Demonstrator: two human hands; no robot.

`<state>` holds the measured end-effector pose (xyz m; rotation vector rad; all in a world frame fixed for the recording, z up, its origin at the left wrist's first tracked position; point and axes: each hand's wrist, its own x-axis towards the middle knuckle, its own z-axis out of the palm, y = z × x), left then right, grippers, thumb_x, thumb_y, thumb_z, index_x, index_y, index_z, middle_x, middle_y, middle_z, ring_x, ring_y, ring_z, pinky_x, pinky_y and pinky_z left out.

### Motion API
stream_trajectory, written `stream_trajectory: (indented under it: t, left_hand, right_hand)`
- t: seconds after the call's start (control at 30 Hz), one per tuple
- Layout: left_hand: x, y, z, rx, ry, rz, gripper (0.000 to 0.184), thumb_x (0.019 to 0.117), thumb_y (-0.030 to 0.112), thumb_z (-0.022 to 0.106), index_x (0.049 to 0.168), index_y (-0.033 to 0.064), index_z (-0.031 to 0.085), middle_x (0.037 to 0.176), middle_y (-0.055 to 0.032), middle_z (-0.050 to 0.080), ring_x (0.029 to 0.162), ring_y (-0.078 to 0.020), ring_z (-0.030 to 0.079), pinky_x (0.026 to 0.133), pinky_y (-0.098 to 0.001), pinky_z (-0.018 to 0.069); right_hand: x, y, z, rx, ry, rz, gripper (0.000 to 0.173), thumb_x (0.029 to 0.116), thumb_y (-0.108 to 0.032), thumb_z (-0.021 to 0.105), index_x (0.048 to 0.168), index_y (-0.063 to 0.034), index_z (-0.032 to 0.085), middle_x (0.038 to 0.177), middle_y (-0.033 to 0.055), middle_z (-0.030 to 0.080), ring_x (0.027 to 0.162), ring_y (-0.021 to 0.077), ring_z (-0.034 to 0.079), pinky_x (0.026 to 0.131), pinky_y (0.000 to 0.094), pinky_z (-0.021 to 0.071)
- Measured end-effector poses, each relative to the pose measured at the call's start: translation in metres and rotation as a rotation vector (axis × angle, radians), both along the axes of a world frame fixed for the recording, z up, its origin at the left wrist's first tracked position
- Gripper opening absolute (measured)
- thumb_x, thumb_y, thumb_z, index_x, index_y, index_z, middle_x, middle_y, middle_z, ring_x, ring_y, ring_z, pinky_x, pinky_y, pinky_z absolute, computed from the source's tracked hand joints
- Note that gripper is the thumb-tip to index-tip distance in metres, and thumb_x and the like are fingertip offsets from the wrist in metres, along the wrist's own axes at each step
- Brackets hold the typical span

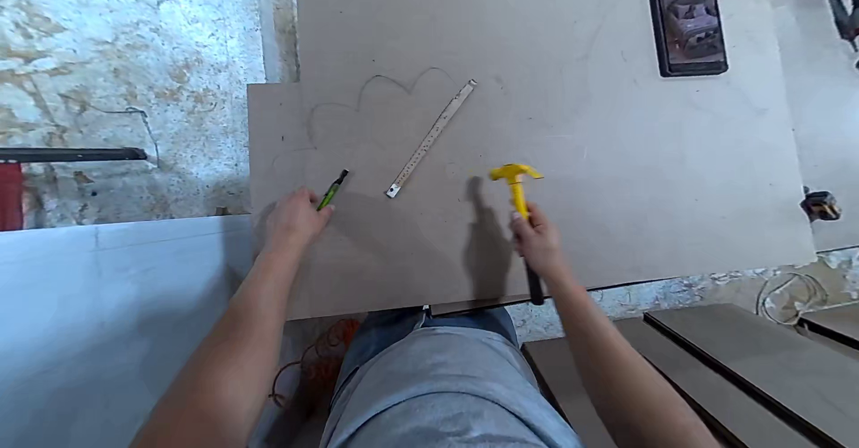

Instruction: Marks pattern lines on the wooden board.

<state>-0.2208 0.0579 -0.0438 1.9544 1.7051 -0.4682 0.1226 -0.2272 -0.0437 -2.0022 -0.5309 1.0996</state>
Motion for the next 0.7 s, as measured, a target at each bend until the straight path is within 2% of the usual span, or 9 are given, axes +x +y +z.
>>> stream_trajectory:
  t: [0.1, 0.17, 0.23, 0.3, 0.33, 0.37, 0.43, 0.53, 0.7]
  left_hand:
    - [0.007, 0.02, -0.003, -0.129, 0.011, -0.012, 0.035, 0.0998, 0.037, 0.067, 0.107, 0.004, 0.073, 0.104, -0.0239, 0.071, 0.103, -0.0457, 0.067, 0.088, -0.0711, 0.0499]
    - [0.019, 0.021, 0.01, -0.116, -0.145, 0.059, 0.032, 0.1005, 0.034, 0.067, 0.109, 0.003, 0.073, 0.099, -0.0211, 0.072, 0.096, -0.0408, 0.069, 0.086, -0.0674, 0.0513]
    - [0.036, 0.011, 0.024, -0.063, -0.391, 0.118, 0.025, 0.1005, 0.026, 0.068, 0.111, 0.0032, 0.068, 0.088, -0.0131, 0.074, 0.077, -0.0276, 0.072, 0.075, -0.0541, 0.0586]
    - [0.056, -0.003, 0.028, -0.033, -0.603, 0.111, 0.018, 0.0985, 0.017, 0.067, 0.111, 0.0037, 0.065, 0.085, -0.0091, 0.074, 0.071, -0.0202, 0.073, 0.071, -0.0453, 0.063]
    - [0.066, -0.006, 0.026, -0.014, -0.653, 0.071, 0.015, 0.0974, 0.015, 0.067, 0.109, 0.0053, 0.065, 0.084, -0.008, 0.074, 0.071, -0.0187, 0.073, 0.07, -0.0433, 0.0629]
    - [0.074, -0.009, 0.022, 0.012, -0.656, 0.025, 0.015, 0.0969, 0.017, 0.067, 0.108, 0.0078, 0.066, 0.085, -0.0066, 0.075, 0.073, -0.0176, 0.073, 0.071, -0.0429, 0.0627]
    - [0.09, -0.012, 0.014, 0.053, -0.624, -0.052, 0.016, 0.0974, 0.021, 0.066, 0.108, 0.0099, 0.07, 0.087, -0.0067, 0.075, 0.076, -0.0184, 0.072, 0.073, -0.0455, 0.0608]
    - [0.107, -0.017, 0.008, 0.122, -0.547, -0.129, 0.017, 0.0972, 0.024, 0.064, 0.107, 0.0132, 0.073, 0.083, -0.0063, 0.072, 0.073, -0.0182, 0.068, 0.069, -0.0454, 0.0552]
    - [0.116, -0.02, 0.005, 0.148, -0.495, -0.141, 0.017, 0.0969, 0.023, 0.064, 0.106, 0.0125, 0.073, 0.082, -0.0063, 0.071, 0.072, -0.0185, 0.067, 0.068, -0.0454, 0.0544]
  right_hand:
    - [0.055, -0.028, -0.004, -0.157, 0.048, -0.264, 0.036, 0.1107, -0.034, 0.046, 0.134, -0.0084, 0.058, 0.077, 0.0052, 0.059, 0.056, 0.0149, 0.054, 0.052, 0.0344, 0.0501]
    - [0.086, -0.048, -0.004, -0.255, 0.019, -0.367, 0.036, 0.1114, -0.036, 0.044, 0.127, -0.0067, 0.059, 0.079, 0.0044, 0.058, 0.058, 0.0138, 0.056, 0.056, 0.0343, 0.0529]
    - [0.104, -0.066, -0.009, -0.371, -0.189, -0.365, 0.029, 0.1093, -0.03, 0.05, 0.119, -0.0059, 0.064, 0.082, 0.0093, 0.061, 0.065, 0.0195, 0.06, 0.06, 0.0419, 0.054]
    - [0.108, -0.079, -0.009, -0.478, -0.463, -0.334, 0.035, 0.1029, -0.027, 0.06, 0.131, -0.0064, 0.065, 0.114, 0.0251, 0.067, 0.101, 0.0417, 0.065, 0.084, 0.0665, 0.0505]
    - [0.106, -0.084, -0.009, -0.497, -0.555, -0.3, 0.047, 0.1019, -0.029, 0.059, 0.145, -0.0086, 0.057, 0.138, 0.0283, 0.057, 0.125, 0.0482, 0.056, 0.098, 0.0716, 0.0448]
    - [0.104, -0.087, -0.014, -0.505, -0.625, -0.262, 0.057, 0.1018, -0.031, 0.057, 0.154, -0.0109, 0.047, 0.153, 0.0274, 0.045, 0.138, 0.0494, 0.046, 0.106, 0.072, 0.0399]
    - [0.093, -0.089, -0.034, -0.517, -0.715, -0.189, 0.066, 0.1033, -0.037, 0.055, 0.161, -0.0115, 0.036, 0.162, 0.0263, 0.033, 0.144, 0.0499, 0.039, 0.11, 0.0708, 0.0374]
    - [0.078, -0.091, -0.061, -0.548, -0.821, -0.131, 0.063, 0.1061, -0.041, 0.042, 0.161, -0.0122, 0.034, 0.167, 0.0255, 0.023, 0.149, 0.0474, 0.033, 0.116, 0.0659, 0.0314]
    - [0.079, -0.094, -0.066, -0.545, -0.81, -0.152, 0.063, 0.1056, -0.042, 0.04, 0.162, -0.0145, 0.034, 0.168, 0.0231, 0.021, 0.151, 0.044, 0.031, 0.118, 0.0638, 0.0293]
